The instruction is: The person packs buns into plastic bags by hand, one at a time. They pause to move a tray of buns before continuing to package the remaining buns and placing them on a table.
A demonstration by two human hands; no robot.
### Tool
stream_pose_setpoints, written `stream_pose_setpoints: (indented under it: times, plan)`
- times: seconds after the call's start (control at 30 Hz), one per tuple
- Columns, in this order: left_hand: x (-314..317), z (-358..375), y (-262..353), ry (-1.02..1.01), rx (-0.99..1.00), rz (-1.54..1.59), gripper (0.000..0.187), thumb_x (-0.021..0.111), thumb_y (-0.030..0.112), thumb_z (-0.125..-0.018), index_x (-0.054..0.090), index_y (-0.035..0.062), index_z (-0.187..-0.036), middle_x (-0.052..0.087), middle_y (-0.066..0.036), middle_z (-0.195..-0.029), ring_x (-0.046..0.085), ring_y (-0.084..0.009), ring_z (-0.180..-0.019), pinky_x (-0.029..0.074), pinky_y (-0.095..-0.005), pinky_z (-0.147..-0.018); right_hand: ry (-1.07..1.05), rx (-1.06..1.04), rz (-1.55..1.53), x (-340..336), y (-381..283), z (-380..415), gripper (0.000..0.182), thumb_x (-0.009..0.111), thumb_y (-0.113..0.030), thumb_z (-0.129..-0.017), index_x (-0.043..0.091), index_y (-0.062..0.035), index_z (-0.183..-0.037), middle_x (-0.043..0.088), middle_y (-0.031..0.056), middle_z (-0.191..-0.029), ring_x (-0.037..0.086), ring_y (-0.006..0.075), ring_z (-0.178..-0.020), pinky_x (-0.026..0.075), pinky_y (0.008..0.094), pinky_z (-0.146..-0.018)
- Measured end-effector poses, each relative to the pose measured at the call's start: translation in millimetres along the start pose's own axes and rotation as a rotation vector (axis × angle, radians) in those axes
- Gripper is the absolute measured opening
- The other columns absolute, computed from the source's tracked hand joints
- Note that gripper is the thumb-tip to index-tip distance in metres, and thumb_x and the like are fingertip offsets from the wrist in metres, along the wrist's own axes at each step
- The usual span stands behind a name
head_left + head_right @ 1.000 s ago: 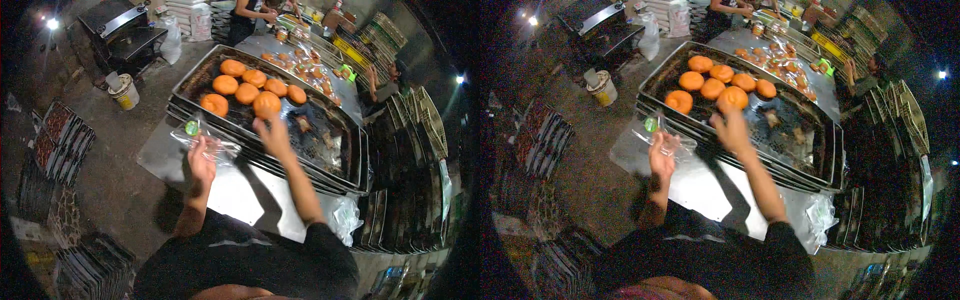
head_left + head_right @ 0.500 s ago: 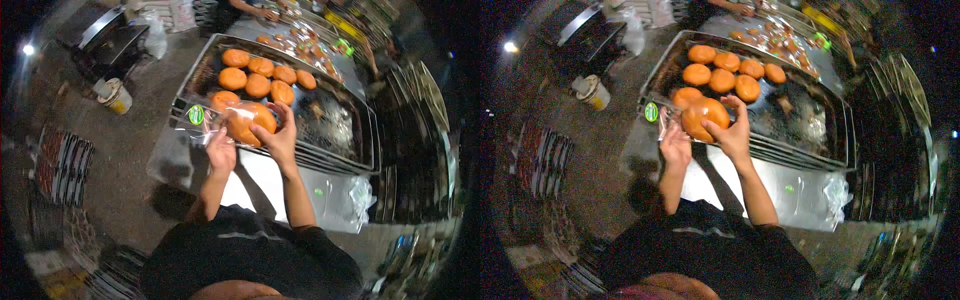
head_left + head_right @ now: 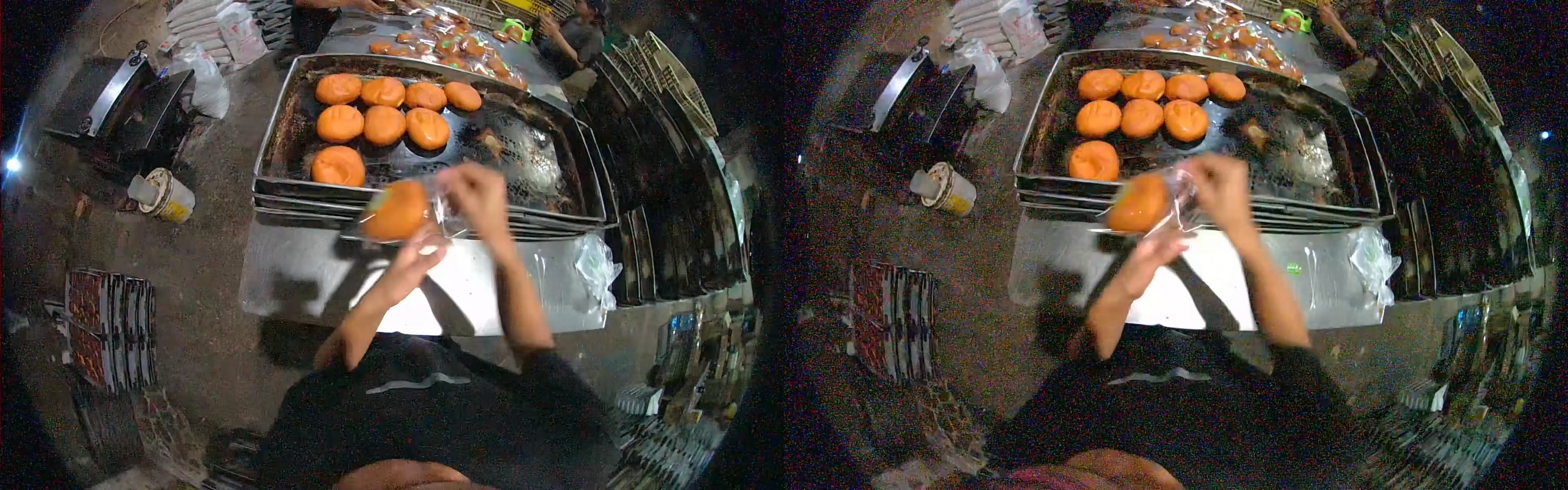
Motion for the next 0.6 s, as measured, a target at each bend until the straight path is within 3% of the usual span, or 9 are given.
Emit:
stream_pose_setpoints:
  times: [0.03, 0.07, 0.13, 0.2, 0.23, 0.33, 0.4, 0.5, 0.6]
  plan:
    - [14, 5, -10, -0.124, -0.034, 0.067, 0.039, 0.049, 0.021, -0.085, 0.042, 0.0019, -0.118, 0.05, -0.007, -0.107, 0.046, -0.0141, -0.1, 0.038, -0.0273, -0.085, 0.097, -0.192, 0.236, -20, -26, -24, 0.019, 0.057, -0.016, -0.076, 0.062, 0.0005, -0.069, 0.058, 0.0103, -0.058, 0.055, 0.0138, -0.051, 0.042, 0.0271, -0.047]
    - [27, 11, -18, -0.25, -0.066, 0.13, 0.041, 0.05, 0.02, -0.085, 0.041, 0.0026, -0.12, 0.05, -0.008, -0.109, 0.046, -0.0146, -0.101, 0.037, -0.0274, -0.086, 0.165, -0.125, 0.301, -33, -22, -53, 0.014, 0.053, -0.01, -0.079, 0.061, 0.0011, -0.08, 0.058, 0.006, -0.06, 0.053, 0.0107, -0.051, 0.041, 0.0225, -0.047]
    - [40, 22, -13, -0.293, -0.006, 0.046, 0.041, 0.046, 0.02, -0.086, 0.038, 0.0003, -0.121, 0.052, -0.01, -0.105, 0.049, -0.0186, -0.099, 0.036, -0.0313, -0.088, 0.296, -0.168, -0.039, -34, -66, -90, 0.021, 0.056, -0.014, -0.078, 0.056, 0.0021, -0.091, 0.061, 0.0123, -0.074, 0.058, 0.019, -0.062, 0.046, 0.0298, -0.057]
    - [30, 23, -26, -0.21, -0.006, 0.128, 0.041, 0.05, 0.014, -0.084, 0.038, 0.001, -0.121, 0.051, -0.007, -0.105, 0.05, -0.0152, -0.096, 0.039, -0.0268, -0.083, 0.394, -0.626, 0.458, -4, -76, -88, 0.026, 0.055, -0.013, -0.076, 0.051, 0.0027, -0.096, 0.057, 0.0173, -0.091, 0.056, 0.0273, -0.083, 0.044, 0.0361, -0.071]
    - [19, 22, -36, -0.156, 0.001, 0.061, 0.039, 0.049, 0.012, -0.084, 0.038, 0.0002, -0.119, 0.052, -0.008, -0.103, 0.051, -0.0144, -0.094, 0.039, -0.0258, -0.082, 0.179, -0.502, 0.226, 24, -56, -88, 0.033, 0.058, -0.013, -0.071, 0.049, 0.002, -0.099, 0.05, 0.0191, -0.099, 0.048, 0.0327, -0.095, 0.04, 0.0385, -0.079]
    - [-13, 21, -65, 0.139, -0.142, -0.091, 0.025, 0.049, 0.01, -0.082, 0.05, -0.0015, -0.104, 0.057, -0.007, -0.089, 0.051, -0.0111, -0.085, 0.039, -0.0234, -0.075, -0.156, -0.377, 0.038, 68, -39, 3, 0.035, 0.062, -0.017, -0.068, 0.052, 0.001, -0.097, 0.054, 0.0188, -0.088, 0.053, 0.0332, -0.084, 0.042, 0.0368, -0.074]
    - [-26, 13, -92, 0.296, 0.115, -0.374, 0.024, 0.048, 0.009, -0.082, 0.049, -0.0043, -0.102, 0.056, -0.006, -0.083, 0.05, -0.0088, -0.071, 0.04, -0.0223, -0.065, -0.509, -0.259, -0.12, 57, -7, 57, 0.029, 0.06, -0.017, -0.072, 0.056, 0.0, -0.096, 0.058, 0.016, -0.089, 0.057, 0.0286, -0.078, 0.045, 0.0354, -0.07]
    - [2, 2, -139, 0.315, -0.203, -0.244, 0.027, 0.047, 0.012, -0.083, 0.049, -0.0042, -0.104, 0.057, -0.01, -0.082, 0.053, -0.0129, -0.072, 0.043, -0.0236, -0.062, -0.901, 0.139, -0.547, -28, 9, 133, 0.03, 0.057, -0.012, -0.077, 0.054, -0.0002, -0.104, 0.058, 0.0051, -0.073, 0.053, 0.0068, -0.064, 0.043, 0.022, -0.057]
    - [77, -40, -182, -0.02, 0.116, -0.86, 0.023, 0.054, 0.015, -0.078, 0.056, -0.0011, -0.094, 0.057, -0.014, -0.082, 0.055, -0.0268, -0.073, 0.045, -0.0311, -0.066, -0.864, 0.54, -1.228, -118, 56, 198, 0.042, 0.057, -0.019, -0.078, 0.046, 0.0068, -0.109, 0.061, 0.0201, -0.086, 0.063, 0.0199, -0.062, 0.044, 0.0195, -0.042]
Point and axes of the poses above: each hand's wrist, its own z-axis away from the middle knuckle, its own x-axis out of the palm, y = z × x, the point moved 6 cm from there along -z, towards the middle knuckle
